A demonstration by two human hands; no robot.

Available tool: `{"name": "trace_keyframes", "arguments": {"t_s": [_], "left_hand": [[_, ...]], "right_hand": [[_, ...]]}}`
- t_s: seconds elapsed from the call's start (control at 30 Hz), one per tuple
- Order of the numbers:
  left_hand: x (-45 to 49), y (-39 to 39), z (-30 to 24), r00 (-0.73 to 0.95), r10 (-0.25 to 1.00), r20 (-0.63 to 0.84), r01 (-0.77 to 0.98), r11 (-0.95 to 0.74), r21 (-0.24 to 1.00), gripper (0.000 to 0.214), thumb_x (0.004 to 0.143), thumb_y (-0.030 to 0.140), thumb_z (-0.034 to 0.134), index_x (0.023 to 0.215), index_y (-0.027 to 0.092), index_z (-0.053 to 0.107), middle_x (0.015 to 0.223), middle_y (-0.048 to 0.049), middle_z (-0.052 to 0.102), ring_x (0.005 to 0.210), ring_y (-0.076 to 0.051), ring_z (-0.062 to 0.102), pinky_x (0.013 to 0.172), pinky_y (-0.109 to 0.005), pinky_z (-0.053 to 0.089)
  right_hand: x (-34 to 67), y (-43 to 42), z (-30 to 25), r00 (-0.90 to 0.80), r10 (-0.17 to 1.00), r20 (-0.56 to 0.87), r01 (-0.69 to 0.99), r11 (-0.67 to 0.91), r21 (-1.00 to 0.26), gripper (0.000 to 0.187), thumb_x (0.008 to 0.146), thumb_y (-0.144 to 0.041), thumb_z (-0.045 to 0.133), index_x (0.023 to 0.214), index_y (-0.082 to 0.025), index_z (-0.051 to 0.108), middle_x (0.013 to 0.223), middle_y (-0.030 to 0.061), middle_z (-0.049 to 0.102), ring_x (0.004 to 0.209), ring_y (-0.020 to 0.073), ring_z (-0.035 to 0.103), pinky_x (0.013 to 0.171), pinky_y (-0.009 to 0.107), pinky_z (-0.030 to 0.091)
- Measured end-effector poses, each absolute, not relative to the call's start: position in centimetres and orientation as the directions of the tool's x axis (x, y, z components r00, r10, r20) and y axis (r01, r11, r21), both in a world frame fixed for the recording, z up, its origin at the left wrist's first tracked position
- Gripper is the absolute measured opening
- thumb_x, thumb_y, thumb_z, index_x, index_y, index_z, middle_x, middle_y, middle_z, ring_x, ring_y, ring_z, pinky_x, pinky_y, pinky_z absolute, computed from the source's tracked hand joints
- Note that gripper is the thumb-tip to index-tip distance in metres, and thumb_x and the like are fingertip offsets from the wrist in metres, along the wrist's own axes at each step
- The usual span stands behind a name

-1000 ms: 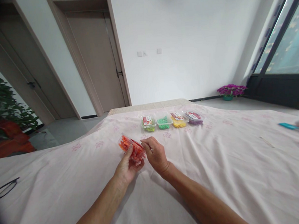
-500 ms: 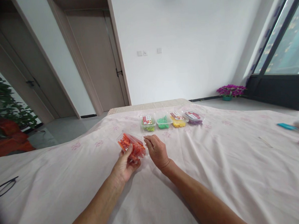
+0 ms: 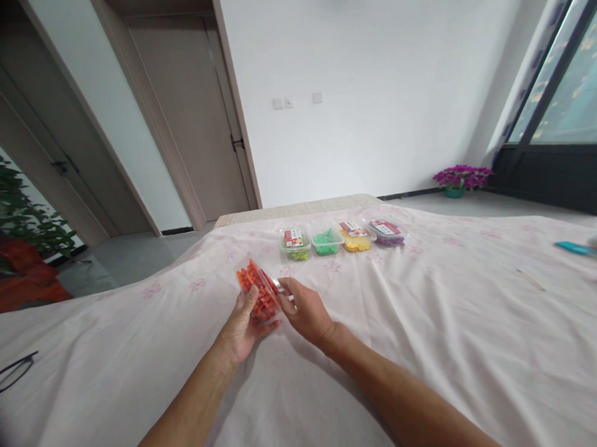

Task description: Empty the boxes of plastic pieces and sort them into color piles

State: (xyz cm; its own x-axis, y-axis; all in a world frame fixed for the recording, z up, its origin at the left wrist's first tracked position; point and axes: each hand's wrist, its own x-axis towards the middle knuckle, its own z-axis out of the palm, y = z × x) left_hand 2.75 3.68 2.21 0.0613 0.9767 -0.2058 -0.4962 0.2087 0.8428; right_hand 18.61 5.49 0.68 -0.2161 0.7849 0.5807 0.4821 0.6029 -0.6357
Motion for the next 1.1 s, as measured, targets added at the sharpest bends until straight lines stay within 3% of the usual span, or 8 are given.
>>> {"name": "trace_keyframes", "arguments": {"t_s": [0.17,0.33,0.5,0.87,0.97,1.1], "left_hand": [[3.0,3.6,2.4,-0.082,0.975,-0.208,-0.371,0.164,0.914,0.072,0.063,0.044,0.085,0.122,0.029,0.047,0.098,-0.0019,0.068,0.06,-0.011,0.064,0.053,-0.023,0.053],[3.2,3.3,3.0,-0.178,0.97,-0.166,-0.294,0.108,0.95,0.079,0.063,0.043,0.085,0.13,0.031,0.045,0.107,-0.005,0.067,0.068,-0.013,0.067,0.052,-0.02,0.051],[3.2,3.2,2.8,-0.108,0.984,-0.14,-0.337,0.096,0.937,0.082,0.063,0.045,0.085,0.131,0.031,0.042,0.111,-0.0057,0.066,0.074,-0.016,0.07,0.063,-0.028,0.057],[3.1,3.7,2.3,-0.087,0.986,-0.142,-0.401,0.096,0.911,0.075,0.063,0.04,0.083,0.126,0.03,0.044,0.104,-0.0032,0.067,0.075,-0.016,0.069,0.067,-0.034,0.058],[3.0,3.8,2.3,-0.114,0.983,-0.146,-0.398,0.09,0.913,0.079,0.062,0.037,0.083,0.129,0.03,0.043,0.102,-0.0032,0.067,0.073,-0.016,0.069,0.065,-0.033,0.058],[3.0,3.8,2.3,-0.139,0.981,-0.133,-0.377,0.072,0.923,0.084,0.06,0.031,0.084,0.132,0.03,0.041,0.101,-0.0037,0.067,0.07,-0.016,0.069,0.062,-0.032,0.058]], "right_hand": [[18.2,4.8,0.1,-0.262,0.734,0.626,0.615,0.627,-0.477,0.026,0.092,-0.02,0.049,0.117,-0.02,0.056,0.102,0.0059,0.071,0.079,0.016,0.068,0.074,0.028,0.054],[17.9,4.2,0.3,-0.281,0.689,0.668,0.679,0.634,-0.369,0.027,0.093,-0.02,0.047,0.118,-0.02,0.056,0.101,0.0073,0.072,0.085,0.0182,0.069,0.078,0.029,0.053],[17.8,3.8,0.7,-0.301,0.664,0.685,0.679,0.653,-0.335,0.028,0.094,-0.019,0.046,0.119,-0.019,0.056,0.101,0.0079,0.072,0.086,0.0183,0.068,0.079,0.029,0.052],[17.6,3.9,0.8,-0.235,0.723,0.65,0.636,0.62,-0.46,0.029,0.091,-0.02,0.051,0.118,-0.023,0.06,0.109,0.0047,0.07,0.087,0.0162,0.067,0.082,0.028,0.05],[17.3,4.3,0.7,-0.206,0.8,0.564,0.623,0.552,-0.555,0.033,0.09,-0.025,0.054,0.123,-0.025,0.057,0.117,0.0043,0.068,0.098,0.0192,0.066,0.084,0.031,0.051],[17.3,4.9,0.4,-0.255,0.89,0.379,0.53,0.456,-0.715,0.029,0.09,-0.026,0.053,0.119,-0.026,0.059,0.111,0.0013,0.072,0.092,0.0185,0.069,0.079,0.028,0.052]]}}
